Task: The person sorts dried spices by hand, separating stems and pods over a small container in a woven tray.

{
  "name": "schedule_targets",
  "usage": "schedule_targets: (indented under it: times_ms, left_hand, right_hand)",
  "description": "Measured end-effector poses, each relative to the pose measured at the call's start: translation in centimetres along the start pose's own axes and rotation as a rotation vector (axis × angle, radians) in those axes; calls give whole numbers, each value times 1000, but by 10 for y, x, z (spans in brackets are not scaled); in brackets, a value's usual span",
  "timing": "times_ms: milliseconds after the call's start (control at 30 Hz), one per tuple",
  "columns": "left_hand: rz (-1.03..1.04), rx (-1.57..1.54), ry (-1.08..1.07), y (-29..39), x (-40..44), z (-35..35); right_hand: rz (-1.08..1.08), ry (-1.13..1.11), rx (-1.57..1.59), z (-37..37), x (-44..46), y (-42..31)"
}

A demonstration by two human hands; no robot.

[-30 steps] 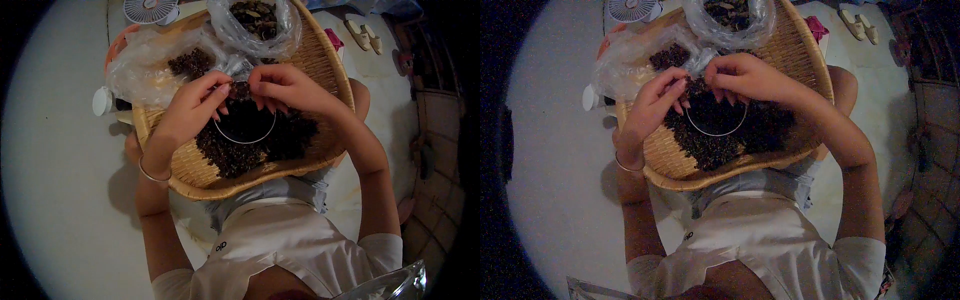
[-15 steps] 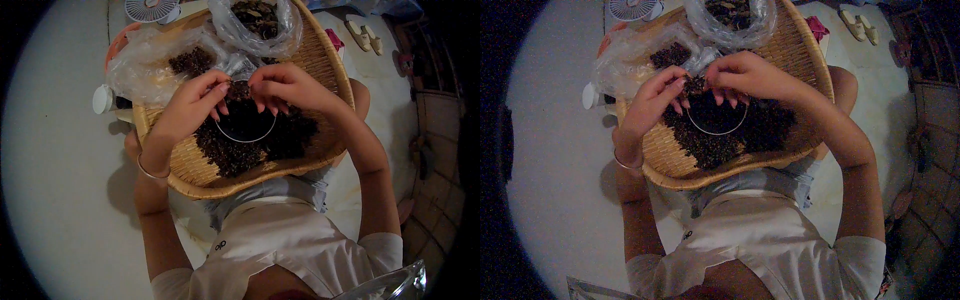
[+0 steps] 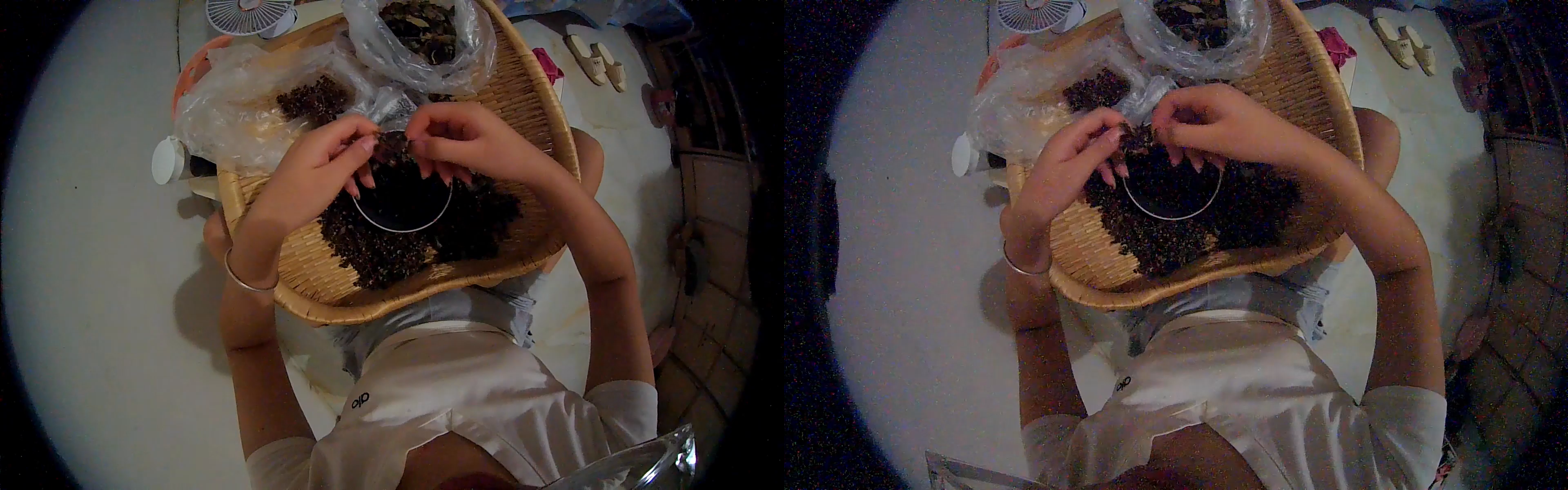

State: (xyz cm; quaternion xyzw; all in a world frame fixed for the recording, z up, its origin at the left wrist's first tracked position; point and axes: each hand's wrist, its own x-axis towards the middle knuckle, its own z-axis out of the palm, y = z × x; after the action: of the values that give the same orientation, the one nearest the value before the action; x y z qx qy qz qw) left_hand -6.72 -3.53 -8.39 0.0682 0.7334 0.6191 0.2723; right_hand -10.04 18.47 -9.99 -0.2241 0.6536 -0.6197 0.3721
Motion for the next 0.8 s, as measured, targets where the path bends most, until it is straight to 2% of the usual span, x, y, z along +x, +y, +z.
schedule_targets:
  times_ms: [367,433,533,800]
  left_hand:
    - [13,-21,-3,2,-1,-1]
    - [-6,-4,-7,2,-1,-1]
    - [-2,14,-8,4,-1,-1]
    - [-17,56,-14,4,-1,-1]
  right_hand:
    - [45,62,2,3,-2,-7]
    - [-87,133,-85,4,-1,-6]
    - [-167,160,-100,4,-1,-1]
    - [-166,118,-114,5,-3,-5]
